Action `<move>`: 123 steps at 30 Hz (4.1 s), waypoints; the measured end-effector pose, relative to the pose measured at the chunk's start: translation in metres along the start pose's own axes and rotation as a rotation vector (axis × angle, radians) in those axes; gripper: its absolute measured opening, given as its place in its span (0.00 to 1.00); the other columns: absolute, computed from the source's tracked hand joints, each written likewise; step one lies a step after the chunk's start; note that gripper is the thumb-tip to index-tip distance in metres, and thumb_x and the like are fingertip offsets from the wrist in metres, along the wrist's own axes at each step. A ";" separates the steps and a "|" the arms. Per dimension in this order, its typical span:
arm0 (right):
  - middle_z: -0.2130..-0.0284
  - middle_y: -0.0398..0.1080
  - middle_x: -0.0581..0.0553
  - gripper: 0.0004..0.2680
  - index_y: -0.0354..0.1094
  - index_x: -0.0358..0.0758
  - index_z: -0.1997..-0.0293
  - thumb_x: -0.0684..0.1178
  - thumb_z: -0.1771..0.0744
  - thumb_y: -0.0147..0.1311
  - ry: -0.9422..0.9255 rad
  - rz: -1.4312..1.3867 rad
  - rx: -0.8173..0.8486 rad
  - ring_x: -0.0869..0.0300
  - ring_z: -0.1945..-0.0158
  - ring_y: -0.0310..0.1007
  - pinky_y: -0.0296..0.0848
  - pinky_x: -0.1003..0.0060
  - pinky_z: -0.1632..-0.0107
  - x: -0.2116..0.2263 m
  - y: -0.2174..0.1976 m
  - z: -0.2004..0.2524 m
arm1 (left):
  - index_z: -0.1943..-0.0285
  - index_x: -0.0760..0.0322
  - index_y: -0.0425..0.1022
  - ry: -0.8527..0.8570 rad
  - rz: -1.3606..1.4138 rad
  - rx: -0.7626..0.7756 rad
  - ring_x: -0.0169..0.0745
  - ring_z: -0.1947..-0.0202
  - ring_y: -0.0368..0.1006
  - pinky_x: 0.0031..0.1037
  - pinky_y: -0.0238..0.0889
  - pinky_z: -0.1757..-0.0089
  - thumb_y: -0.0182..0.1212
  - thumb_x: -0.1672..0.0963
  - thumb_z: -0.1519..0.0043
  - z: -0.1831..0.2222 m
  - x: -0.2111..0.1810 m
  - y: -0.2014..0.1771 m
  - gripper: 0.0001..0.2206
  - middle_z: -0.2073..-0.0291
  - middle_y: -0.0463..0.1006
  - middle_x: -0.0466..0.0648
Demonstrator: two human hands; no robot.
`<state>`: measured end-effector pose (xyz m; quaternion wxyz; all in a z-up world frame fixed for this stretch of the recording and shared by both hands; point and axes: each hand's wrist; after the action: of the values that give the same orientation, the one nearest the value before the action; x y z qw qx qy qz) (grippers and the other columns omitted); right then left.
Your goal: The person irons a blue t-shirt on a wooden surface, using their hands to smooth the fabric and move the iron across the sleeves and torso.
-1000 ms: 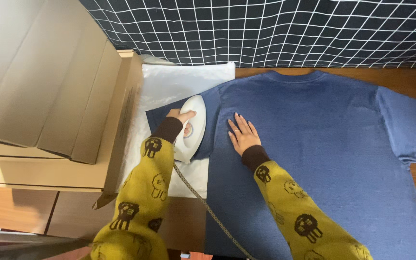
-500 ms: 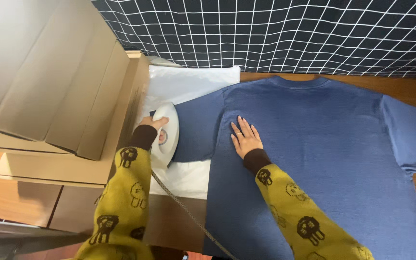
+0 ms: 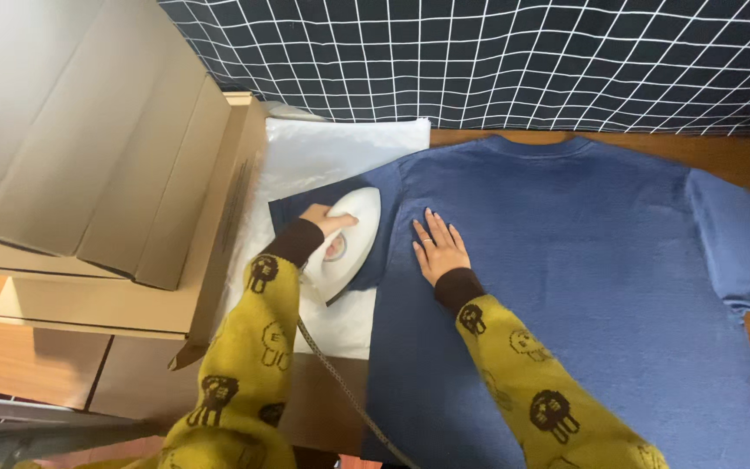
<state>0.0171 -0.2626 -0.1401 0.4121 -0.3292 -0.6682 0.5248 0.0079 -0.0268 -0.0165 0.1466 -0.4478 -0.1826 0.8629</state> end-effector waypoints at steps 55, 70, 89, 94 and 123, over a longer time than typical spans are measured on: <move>0.37 0.40 0.49 0.16 0.45 0.55 0.39 0.58 0.34 0.29 0.009 -0.072 -0.082 0.60 0.35 0.37 0.37 0.58 0.36 -0.006 0.008 0.000 | 0.61 0.73 0.67 -0.010 0.194 -0.448 0.44 0.88 0.69 0.34 0.68 0.82 0.59 0.50 0.50 0.032 0.024 -0.026 0.20 0.85 0.70 0.57; 0.58 0.66 0.29 0.13 0.60 0.27 0.51 0.49 0.35 0.44 0.427 -1.884 -0.173 0.46 0.54 0.68 0.67 0.55 0.51 0.018 -0.163 0.091 | 0.72 0.64 0.70 0.346 0.111 -0.281 0.50 0.70 0.73 0.37 0.65 0.65 0.54 0.43 0.50 0.189 -0.099 0.133 0.21 0.80 0.74 0.54; 0.88 0.55 0.42 0.08 0.59 0.30 0.67 0.43 0.39 0.55 0.640 -1.621 -0.650 0.60 0.88 0.57 0.64 0.66 0.85 -0.285 -0.255 0.394 | 0.65 0.65 0.72 0.934 0.446 -0.514 0.48 0.64 0.71 0.32 0.70 0.66 0.49 0.59 0.39 0.285 -0.059 0.328 0.06 0.66 0.73 0.53; 0.91 0.53 0.42 0.09 0.60 0.34 0.70 0.47 0.39 0.57 0.784 -1.360 -0.756 0.60 0.90 0.53 0.59 0.67 0.87 -0.336 -0.275 0.458 | 0.67 0.66 0.68 0.772 0.545 -0.488 0.43 0.64 0.72 0.30 0.68 0.63 0.46 0.58 0.36 0.294 -0.014 0.332 0.09 0.69 0.75 0.53; 0.96 0.54 0.44 0.07 0.56 0.32 0.70 0.46 0.35 0.48 0.368 -1.110 -1.081 0.60 0.93 0.55 0.53 0.70 0.87 -0.407 -0.201 0.441 | 0.72 0.66 0.67 0.617 0.499 -0.652 0.36 0.83 0.65 0.27 0.67 0.73 0.42 0.58 0.32 0.285 0.053 0.326 0.14 0.86 0.60 0.46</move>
<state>-0.1986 -0.8540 -0.0761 0.5002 -0.1838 -0.8179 -0.2169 -0.2858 -0.3473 -0.0484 -0.1639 -0.7341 -0.2781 0.5974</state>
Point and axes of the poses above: each hand's wrist, its own z-axis away from the middle knuckle, its own y-axis out of the palm, x = y × z
